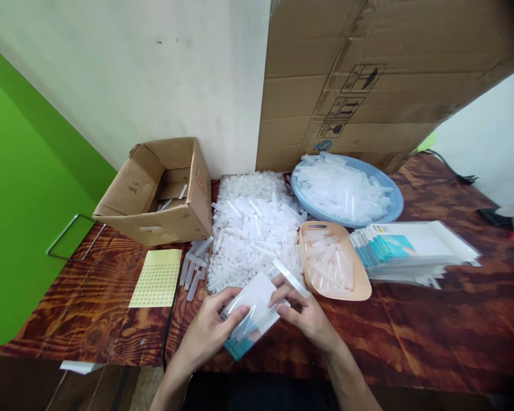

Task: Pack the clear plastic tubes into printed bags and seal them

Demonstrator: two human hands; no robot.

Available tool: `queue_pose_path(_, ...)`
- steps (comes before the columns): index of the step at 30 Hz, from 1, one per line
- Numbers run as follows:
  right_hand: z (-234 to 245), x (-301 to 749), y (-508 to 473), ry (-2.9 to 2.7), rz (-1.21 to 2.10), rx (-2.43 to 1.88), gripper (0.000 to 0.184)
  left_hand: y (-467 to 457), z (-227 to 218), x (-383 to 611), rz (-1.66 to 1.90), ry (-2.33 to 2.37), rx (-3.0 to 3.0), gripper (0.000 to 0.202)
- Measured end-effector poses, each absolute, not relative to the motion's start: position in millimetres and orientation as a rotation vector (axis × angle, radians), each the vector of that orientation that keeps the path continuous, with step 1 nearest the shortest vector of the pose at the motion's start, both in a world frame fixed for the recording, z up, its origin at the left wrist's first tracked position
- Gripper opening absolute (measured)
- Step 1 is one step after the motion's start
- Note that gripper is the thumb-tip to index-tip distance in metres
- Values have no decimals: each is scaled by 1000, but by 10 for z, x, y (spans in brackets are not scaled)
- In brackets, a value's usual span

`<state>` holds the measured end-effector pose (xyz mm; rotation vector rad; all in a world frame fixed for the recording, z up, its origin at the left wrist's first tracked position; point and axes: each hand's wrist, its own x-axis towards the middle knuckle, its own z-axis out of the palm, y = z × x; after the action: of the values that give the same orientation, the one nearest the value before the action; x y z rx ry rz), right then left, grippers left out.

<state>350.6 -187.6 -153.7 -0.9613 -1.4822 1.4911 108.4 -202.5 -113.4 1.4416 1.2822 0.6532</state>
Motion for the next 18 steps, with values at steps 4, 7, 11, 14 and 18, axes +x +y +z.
queue_pose_path(4, -1595, 3622, -1866, -1389, 1632, -817, 42, -2031, -1078, 1058, 618, 1249, 1428, 29)
queue_pose_path(7, -1639, 3716, -1850, -1132, 1727, -600, 53, -2040, -1054, 1021, 588, 1186, 1357, 32)
queue_pose_path(11, -1568, 3772, -1818, -1085, 1744, -472, 37, -2041, -997, 983, 561, 1169, 1476, 32)
queue_pose_path(14, -1393, 3774, -1794, -1430, 1643, -620, 20, -2030, -957, 991, 490, 1197, 1622, 31)
queue_pose_path(18, -1162, 3741, -1789, -1820, 1527, -854, 24, -2016, -932, 1027, 406, 1161, 1677, 29)
